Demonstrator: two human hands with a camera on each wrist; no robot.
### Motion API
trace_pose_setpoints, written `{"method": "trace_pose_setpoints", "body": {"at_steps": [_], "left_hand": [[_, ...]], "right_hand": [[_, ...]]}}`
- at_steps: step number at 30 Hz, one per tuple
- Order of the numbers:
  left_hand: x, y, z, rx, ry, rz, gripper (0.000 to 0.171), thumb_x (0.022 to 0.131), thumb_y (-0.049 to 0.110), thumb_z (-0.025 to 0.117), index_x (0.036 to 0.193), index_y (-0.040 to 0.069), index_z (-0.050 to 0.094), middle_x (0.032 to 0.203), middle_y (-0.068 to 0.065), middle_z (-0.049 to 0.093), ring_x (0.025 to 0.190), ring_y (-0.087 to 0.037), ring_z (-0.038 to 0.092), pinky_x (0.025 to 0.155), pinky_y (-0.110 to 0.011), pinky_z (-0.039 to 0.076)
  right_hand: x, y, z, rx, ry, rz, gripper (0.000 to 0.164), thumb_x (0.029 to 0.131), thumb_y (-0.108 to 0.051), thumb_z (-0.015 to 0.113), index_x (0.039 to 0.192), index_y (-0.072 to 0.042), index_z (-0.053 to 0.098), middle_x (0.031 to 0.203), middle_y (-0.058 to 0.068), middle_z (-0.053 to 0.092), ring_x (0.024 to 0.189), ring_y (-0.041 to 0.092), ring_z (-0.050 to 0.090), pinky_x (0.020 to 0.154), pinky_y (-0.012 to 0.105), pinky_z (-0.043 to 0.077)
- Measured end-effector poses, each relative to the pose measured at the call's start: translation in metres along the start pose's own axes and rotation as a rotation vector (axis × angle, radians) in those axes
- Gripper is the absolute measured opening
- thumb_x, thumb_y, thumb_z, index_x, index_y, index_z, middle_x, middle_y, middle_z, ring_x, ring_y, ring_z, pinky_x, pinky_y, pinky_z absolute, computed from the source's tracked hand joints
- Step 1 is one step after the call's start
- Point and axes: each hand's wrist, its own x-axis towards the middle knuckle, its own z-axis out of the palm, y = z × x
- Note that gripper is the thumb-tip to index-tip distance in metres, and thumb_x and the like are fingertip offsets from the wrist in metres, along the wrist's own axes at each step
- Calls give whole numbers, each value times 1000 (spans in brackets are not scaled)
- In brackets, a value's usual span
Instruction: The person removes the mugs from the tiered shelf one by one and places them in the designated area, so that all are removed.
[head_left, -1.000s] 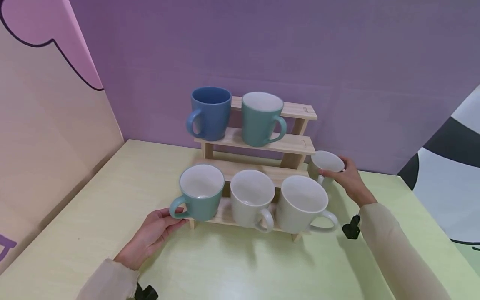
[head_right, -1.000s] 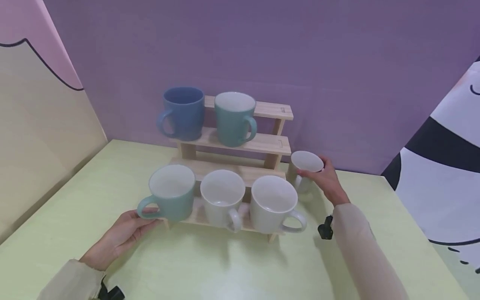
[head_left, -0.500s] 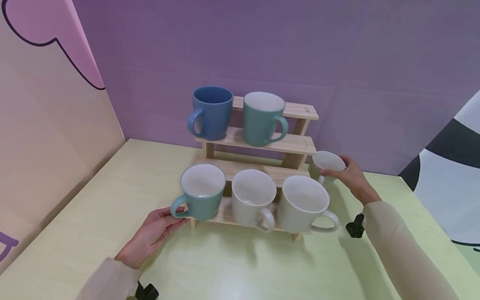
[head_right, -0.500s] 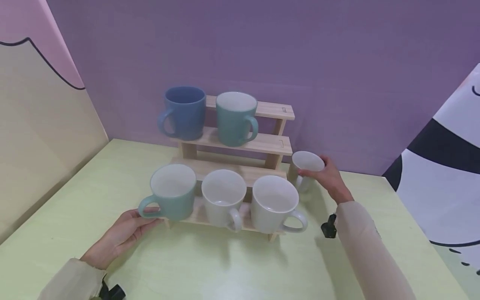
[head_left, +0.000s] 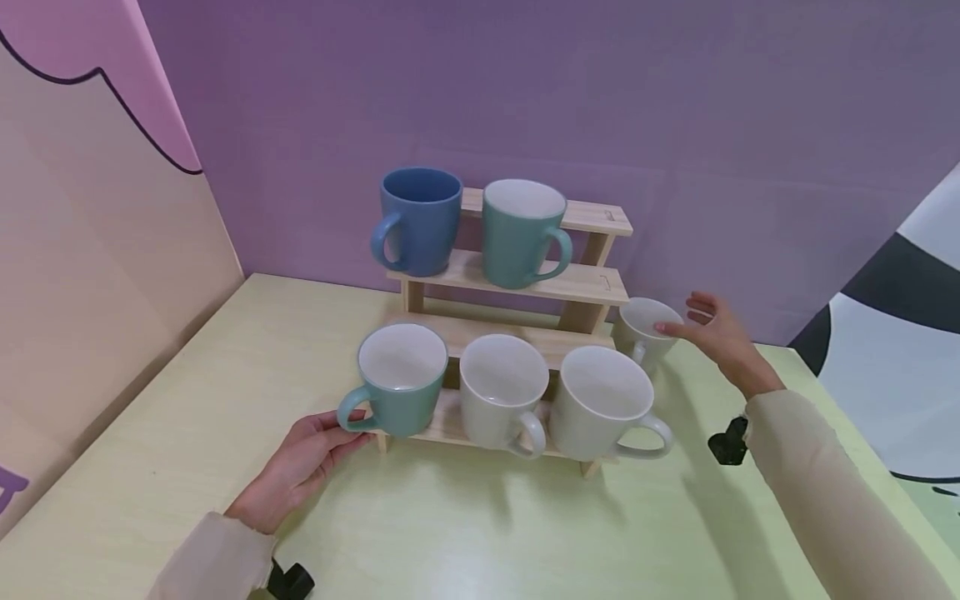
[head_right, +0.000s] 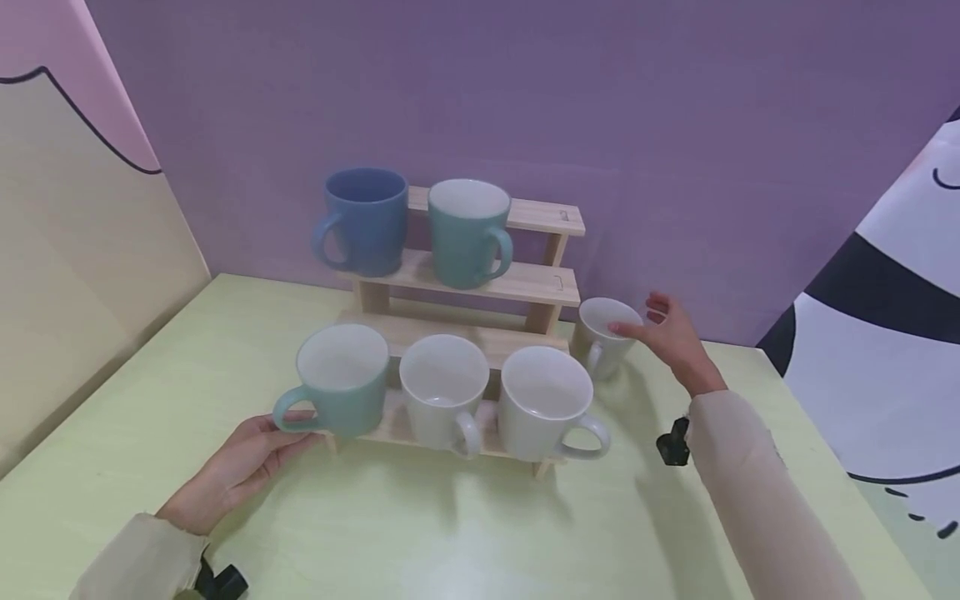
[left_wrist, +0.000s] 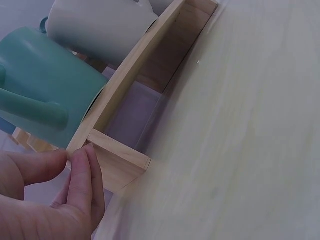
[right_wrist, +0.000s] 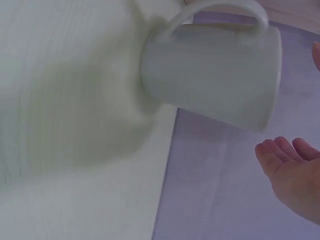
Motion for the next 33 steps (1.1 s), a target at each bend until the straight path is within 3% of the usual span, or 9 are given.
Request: {"method": "trace_pose_setpoints", "body": {"at_steps": [10, 18, 24, 33], "left_hand": [[0, 2, 0, 27, -13, -16, 47, 97, -3, 45, 136, -22, 28, 111, -1, 58, 99, -4, 64, 94, -20, 52], [-2, 2, -2, -14, -2, -7, 29, 96, -3, 48, 123, -14, 51, 107, 0, 60, 96, -7, 66, 91, -21, 54], [-1, 3, -2, 10, -3, -21, 45, 97, -1, 47, 135, -21, 32, 109, -1, 59, 98, -5, 65, 93, -21, 53], [-1, 1, -2, 31, -5, -21, 46, 97, -3, 45, 135, -22, 29, 108, -1, 59, 98, -4, 64, 94, -20, 53]], "right_hand": [[-8, -18, -7, 9, 0, -26, 95, 89, -34, 67, 151, 2, 4, 156, 27, 10, 141, 45, 18, 113, 63, 26], [-13, -41, -14, -38, -27, -43, 95, 89, -40, 65, 152, -3, 4, 157, 24, 10, 141, 44, 18, 111, 65, 27], [-18, -60, -19, -70, -23, -65, 94, 88, -41, 66, 153, -5, 6, 157, 21, 13, 142, 41, 20, 112, 62, 28], [-22, -79, -19, -60, -25, -106, 90, 89, -36, 67, 153, -7, 10, 157, 18, 17, 142, 36, 24, 113, 58, 30]]}}
